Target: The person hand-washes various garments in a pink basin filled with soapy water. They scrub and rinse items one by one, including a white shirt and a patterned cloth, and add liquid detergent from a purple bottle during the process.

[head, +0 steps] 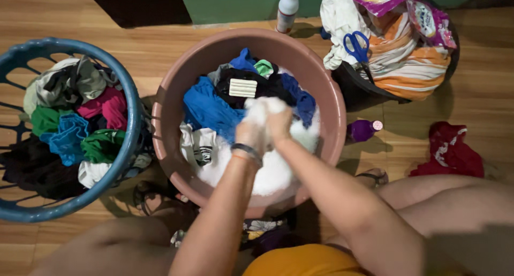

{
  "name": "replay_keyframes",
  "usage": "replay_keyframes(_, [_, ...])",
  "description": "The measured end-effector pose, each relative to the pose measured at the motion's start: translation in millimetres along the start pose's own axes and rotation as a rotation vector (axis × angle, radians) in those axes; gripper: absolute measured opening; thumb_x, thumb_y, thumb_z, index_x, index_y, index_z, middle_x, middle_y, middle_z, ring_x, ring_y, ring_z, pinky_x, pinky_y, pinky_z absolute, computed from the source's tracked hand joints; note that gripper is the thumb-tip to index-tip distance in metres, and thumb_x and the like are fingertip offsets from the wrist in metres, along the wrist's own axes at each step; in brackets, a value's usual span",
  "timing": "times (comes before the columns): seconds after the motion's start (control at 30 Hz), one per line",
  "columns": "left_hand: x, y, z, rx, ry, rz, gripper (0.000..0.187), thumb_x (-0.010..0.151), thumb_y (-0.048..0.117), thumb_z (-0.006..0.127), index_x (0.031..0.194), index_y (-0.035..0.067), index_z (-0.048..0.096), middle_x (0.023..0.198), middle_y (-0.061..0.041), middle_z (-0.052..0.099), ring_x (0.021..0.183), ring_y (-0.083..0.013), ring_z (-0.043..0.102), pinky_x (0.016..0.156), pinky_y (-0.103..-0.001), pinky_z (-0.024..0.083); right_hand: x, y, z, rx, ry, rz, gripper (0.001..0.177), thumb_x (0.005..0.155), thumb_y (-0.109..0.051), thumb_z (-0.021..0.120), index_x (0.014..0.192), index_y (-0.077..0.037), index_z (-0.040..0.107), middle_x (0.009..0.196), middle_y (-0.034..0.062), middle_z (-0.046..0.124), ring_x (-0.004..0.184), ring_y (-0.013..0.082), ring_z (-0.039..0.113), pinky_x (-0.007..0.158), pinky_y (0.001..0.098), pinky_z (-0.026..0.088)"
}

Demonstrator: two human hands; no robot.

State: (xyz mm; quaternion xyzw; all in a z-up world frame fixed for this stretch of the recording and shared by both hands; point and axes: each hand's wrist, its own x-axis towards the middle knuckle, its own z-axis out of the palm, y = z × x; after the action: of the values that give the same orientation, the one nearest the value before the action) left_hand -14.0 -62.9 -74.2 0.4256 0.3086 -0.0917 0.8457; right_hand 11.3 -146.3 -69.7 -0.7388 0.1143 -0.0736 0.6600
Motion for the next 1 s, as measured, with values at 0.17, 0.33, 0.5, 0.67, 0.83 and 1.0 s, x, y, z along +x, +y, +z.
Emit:
replay_keyframes(0.17, [9, 16, -22, -0.065, 0.058, -0.044, 0.028, 0.095, 0.035, 0.064, 0.087, 0.008, 0.068, 0.078, -0.006, 0.066, 0.069, -0.0226, 0.062, 0.062, -0.039, 0.052, -49, 5, 9, 0.020, -0.093, -0.333, 0.017, 0.084, -0.014, 0.080, 0.085, -0.003, 0.067, 0.079, 0.0087, 0.067, 0.072, 0.0154, 0.061, 0.064, 0.0364, 0.052])
replay_keyframes(0.33, [16, 13, -27, 0.982, 0.027, 0.385, 0.028, 0.088, 0.037, 0.065, 0.085, 0.011, 0.071, 0.077, -0.004, 0.069, 0.070, -0.0213, 0.066, 0.063, -0.039, 0.052, -49, 10, 8, -0.091, -0.019, -0.282, 0.013, 0.082, -0.009, 0.080, 0.083, -0.004, 0.068, 0.077, 0.0066, 0.069, 0.067, 0.0145, 0.063, 0.062, 0.0352, 0.053])
replay_keyframes(0.5, [-6, 2, 8, -0.085, -0.133, -0.130, 0.031, 0.095, 0.042, 0.060, 0.087, 0.013, 0.069, 0.075, -0.003, 0.063, 0.062, -0.0223, 0.057, 0.052, -0.041, 0.043, 9, -5, -22, 0.228, 0.030, 0.150, 0.009, 0.089, -0.007, 0.072, 0.083, -0.006, 0.065, 0.074, 0.0044, 0.066, 0.063, 0.0172, 0.060, 0.057, 0.0350, 0.051])
replay_keyframes(0.67, [6, 8, -10, 0.008, -0.077, -0.070, 0.034, 0.097, 0.042, 0.057, 0.085, 0.012, 0.067, 0.073, -0.004, 0.062, 0.060, -0.0218, 0.056, 0.051, -0.040, 0.042, -54, -40, 2, 0.210, -0.200, -0.089, 0.002, 0.090, -0.005, 0.066, 0.089, -0.006, 0.067, 0.083, -0.0003, 0.066, 0.078, 0.0127, 0.061, 0.072, 0.0319, 0.053])
replay_keyframes(0.83, [-17, 27, -1, 0.210, -0.124, 0.016, 0.037, 0.099, 0.043, 0.054, 0.083, 0.011, 0.065, 0.072, -0.006, 0.061, 0.058, -0.0213, 0.055, 0.049, -0.039, 0.042, -51, -25, 2, -0.714, -0.110, -0.818, 0.018, 0.092, -0.016, 0.074, 0.078, -0.012, 0.063, 0.075, 0.0038, 0.058, 0.072, 0.0184, 0.056, 0.066, 0.0381, 0.046])
replay_keyframes(1.0, [-77, 67, 48, 0.441, -0.135, -0.060, 0.041, 0.102, 0.043, 0.051, 0.081, 0.010, 0.064, 0.070, -0.007, 0.060, 0.056, -0.0207, 0.054, 0.048, -0.038, 0.041, 21, -23, -28, 0.001, -0.070, 0.043, 0.043, 0.106, -0.034, 0.069, 0.078, -0.003, 0.055, 0.074, 0.0063, 0.054, 0.067, 0.0183, 0.049, 0.062, 0.0423, 0.042])
